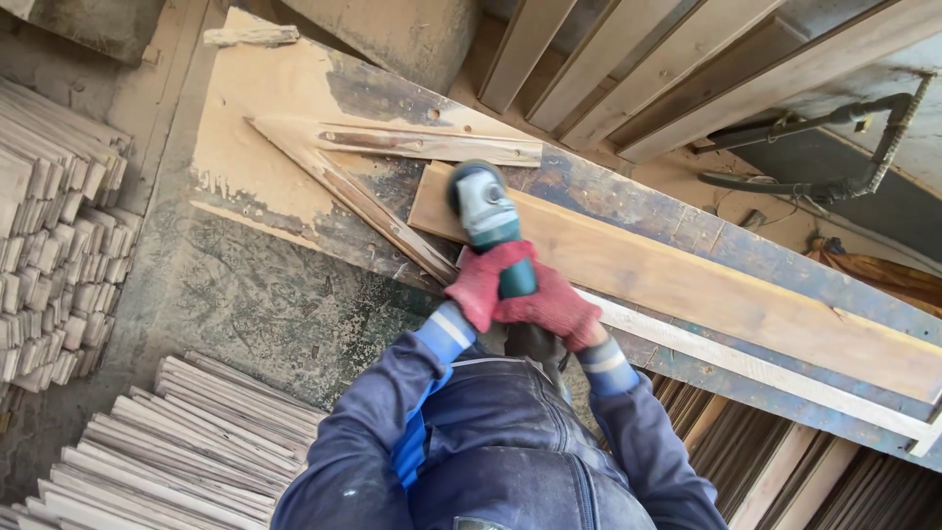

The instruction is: The recorder uses an angle grinder equipped with a sanding disc to sand the surface of a wooden plank on a workbench.

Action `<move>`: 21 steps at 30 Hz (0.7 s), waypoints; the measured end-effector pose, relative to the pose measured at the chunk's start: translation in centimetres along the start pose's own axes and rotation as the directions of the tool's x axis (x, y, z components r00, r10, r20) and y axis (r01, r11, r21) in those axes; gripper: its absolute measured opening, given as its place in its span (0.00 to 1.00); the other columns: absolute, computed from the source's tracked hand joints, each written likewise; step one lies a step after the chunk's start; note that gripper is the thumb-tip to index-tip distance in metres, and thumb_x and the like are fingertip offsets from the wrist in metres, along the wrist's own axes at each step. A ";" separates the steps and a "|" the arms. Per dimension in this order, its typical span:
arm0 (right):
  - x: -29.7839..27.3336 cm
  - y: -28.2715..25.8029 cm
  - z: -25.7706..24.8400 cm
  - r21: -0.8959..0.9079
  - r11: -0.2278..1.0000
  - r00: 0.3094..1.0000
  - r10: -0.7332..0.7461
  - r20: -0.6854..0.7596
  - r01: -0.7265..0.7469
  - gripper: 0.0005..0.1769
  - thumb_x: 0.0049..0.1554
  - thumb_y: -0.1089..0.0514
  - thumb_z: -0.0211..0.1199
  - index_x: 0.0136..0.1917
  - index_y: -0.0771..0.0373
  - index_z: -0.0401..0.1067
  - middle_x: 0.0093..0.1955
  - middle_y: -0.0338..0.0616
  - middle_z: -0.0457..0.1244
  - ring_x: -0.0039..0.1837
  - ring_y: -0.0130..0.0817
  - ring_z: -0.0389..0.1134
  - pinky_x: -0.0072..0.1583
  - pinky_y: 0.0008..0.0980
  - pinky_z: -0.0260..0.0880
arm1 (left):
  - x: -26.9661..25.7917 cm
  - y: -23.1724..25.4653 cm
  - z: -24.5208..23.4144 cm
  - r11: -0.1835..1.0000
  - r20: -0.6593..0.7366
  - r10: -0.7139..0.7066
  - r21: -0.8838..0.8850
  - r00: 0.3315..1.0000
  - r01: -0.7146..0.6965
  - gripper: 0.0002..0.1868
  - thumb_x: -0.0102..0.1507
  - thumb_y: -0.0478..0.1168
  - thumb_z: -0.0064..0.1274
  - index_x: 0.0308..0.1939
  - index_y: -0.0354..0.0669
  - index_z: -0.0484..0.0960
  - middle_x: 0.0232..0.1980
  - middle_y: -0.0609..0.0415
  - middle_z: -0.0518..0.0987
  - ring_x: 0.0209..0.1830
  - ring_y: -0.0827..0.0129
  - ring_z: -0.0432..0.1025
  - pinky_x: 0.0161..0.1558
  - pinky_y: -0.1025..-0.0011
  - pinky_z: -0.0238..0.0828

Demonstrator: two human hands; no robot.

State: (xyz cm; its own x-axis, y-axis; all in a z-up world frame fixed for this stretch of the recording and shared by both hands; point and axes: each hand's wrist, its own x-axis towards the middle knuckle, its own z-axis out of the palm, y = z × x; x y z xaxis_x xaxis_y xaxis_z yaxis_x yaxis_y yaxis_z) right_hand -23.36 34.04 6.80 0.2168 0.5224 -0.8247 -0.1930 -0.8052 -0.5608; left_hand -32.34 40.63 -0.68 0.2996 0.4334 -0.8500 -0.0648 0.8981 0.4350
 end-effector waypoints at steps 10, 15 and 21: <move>-4.7 1.6 -3.4 0.045 0.990 0.977 0.142 -0.157 -0.137 0.32 0.32 0.57 0.84 0.49 0.67 0.75 0.40 0.53 0.67 0.47 0.47 0.70 0.47 0.42 0.71 | -1.8 -4.3 5.2 0.968 0.106 -0.160 0.211 0.981 0.135 0.32 0.42 0.43 0.76 0.46 0.37 0.83 0.40 0.43 0.82 0.44 0.55 0.79 0.43 0.55 0.75; -0.8 -0.4 -0.2 -0.019 1.000 1.000 0.020 0.004 -0.020 0.37 0.28 0.54 0.88 0.51 0.60 0.77 0.41 0.48 0.68 0.47 0.44 0.71 0.48 0.40 0.74 | -0.3 -0.2 0.5 0.998 -0.001 -0.017 0.067 1.000 0.017 0.31 0.41 0.41 0.78 0.46 0.38 0.84 0.38 0.48 0.80 0.41 0.64 0.76 0.40 0.58 0.76; -1.3 -2.3 0.1 -0.011 0.999 0.999 0.032 -0.041 -0.033 0.31 0.31 0.53 0.86 0.47 0.60 0.77 0.38 0.48 0.67 0.44 0.44 0.70 0.46 0.38 0.71 | 2.7 -0.7 0.6 0.998 -0.009 -0.032 0.059 0.999 0.032 0.36 0.43 0.44 0.77 0.52 0.38 0.80 0.43 0.45 0.80 0.44 0.57 0.77 0.35 0.50 0.80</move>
State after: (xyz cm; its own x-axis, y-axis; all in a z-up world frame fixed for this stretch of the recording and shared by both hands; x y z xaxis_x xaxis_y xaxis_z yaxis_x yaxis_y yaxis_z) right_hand -23.30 35.24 9.16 0.2495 0.4841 -0.8387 -0.1895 -0.8249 -0.5325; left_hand -30.95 41.12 -3.07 0.2933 0.4052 -0.8659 0.0012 0.9056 0.4242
